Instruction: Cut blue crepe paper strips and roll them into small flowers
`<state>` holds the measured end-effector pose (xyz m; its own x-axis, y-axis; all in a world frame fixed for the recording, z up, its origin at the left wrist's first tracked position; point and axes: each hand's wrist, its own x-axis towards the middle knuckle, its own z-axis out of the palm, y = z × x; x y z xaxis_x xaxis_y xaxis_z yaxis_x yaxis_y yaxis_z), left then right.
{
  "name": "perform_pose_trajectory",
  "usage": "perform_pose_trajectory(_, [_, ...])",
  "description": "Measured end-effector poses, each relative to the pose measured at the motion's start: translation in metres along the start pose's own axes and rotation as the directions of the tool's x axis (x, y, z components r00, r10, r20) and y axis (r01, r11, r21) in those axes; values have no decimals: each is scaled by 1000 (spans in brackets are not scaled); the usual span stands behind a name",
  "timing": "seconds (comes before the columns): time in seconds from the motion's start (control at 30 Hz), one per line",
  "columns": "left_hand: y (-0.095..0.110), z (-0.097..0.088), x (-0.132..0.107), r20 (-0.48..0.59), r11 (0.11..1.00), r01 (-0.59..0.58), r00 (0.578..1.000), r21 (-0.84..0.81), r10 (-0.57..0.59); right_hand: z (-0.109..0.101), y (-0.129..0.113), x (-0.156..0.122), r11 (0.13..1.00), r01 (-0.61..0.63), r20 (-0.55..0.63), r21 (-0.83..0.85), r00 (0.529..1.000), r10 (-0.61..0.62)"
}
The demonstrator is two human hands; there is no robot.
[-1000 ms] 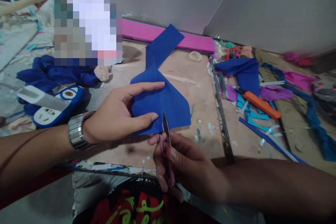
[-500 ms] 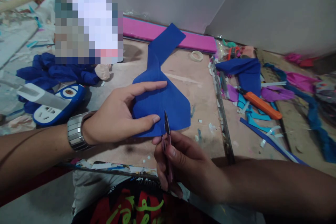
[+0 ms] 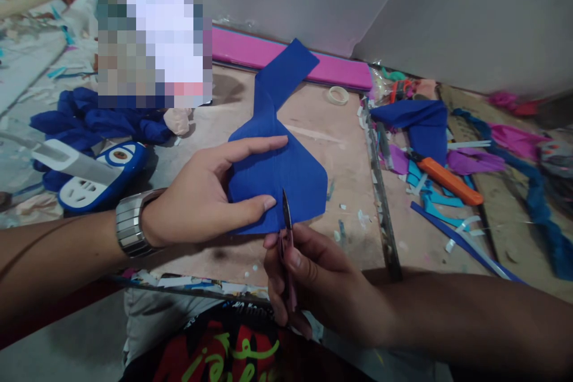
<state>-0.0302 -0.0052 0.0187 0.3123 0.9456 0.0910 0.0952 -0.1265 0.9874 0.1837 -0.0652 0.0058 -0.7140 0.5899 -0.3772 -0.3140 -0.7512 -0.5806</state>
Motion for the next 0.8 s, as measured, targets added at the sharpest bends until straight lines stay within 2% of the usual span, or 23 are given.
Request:
perform_pose_trajectory(0.17, [3, 0, 1, -35, 999, 25, 999, -22, -26, -1, 1, 0, 1000, 4, 17, 4, 1000, -4])
perform_pose_trajectory(0.4, [-5, 0, 2, 0, 985, -124, 992, 120, 125, -1, 0, 0, 1000, 2, 25, 20, 1000, -3])
perform_pose_trajectory(0.53, [-7, -1, 3, 2, 974, -171, 985, 150, 172, -1, 0, 0, 1000, 14, 51, 22, 999, -15])
perform_pose_trajectory(0.8, [-7, -2, 2, 18, 977, -138, 990, 165, 137, -1, -1, 0, 1000, 0, 64, 25, 998, -2])
